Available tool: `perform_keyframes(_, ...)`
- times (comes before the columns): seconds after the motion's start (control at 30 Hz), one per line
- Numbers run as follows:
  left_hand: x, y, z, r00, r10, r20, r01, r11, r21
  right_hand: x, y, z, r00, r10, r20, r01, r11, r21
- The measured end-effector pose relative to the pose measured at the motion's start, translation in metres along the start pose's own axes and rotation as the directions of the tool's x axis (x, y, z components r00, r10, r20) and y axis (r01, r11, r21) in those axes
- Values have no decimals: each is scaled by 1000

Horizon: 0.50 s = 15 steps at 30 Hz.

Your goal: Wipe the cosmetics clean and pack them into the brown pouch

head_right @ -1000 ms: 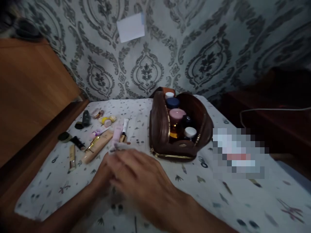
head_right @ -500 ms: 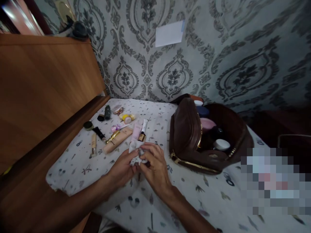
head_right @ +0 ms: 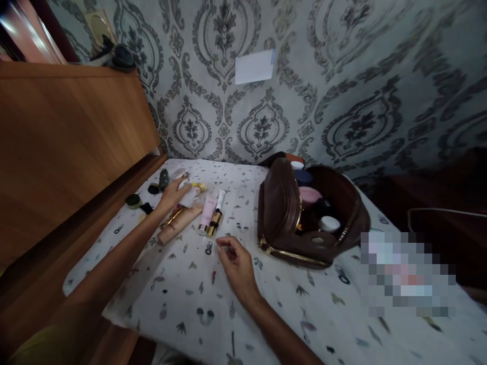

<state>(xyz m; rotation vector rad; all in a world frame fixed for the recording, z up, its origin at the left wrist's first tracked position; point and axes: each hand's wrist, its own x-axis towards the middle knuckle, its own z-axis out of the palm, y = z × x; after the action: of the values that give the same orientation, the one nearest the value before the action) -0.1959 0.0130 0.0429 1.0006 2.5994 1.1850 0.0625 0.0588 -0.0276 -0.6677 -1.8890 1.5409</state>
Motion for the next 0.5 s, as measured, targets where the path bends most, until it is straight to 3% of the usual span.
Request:
perform_keyframes(0.2,23,6,24,992,-42,117,-9,916,402,1,-3,-2,999,35,6,-36,997,63)
perform_keyframes(0.5,17,3,28,994,-30,109,-34,838,544,1,-5,-3,999,29,25,-30,998,63)
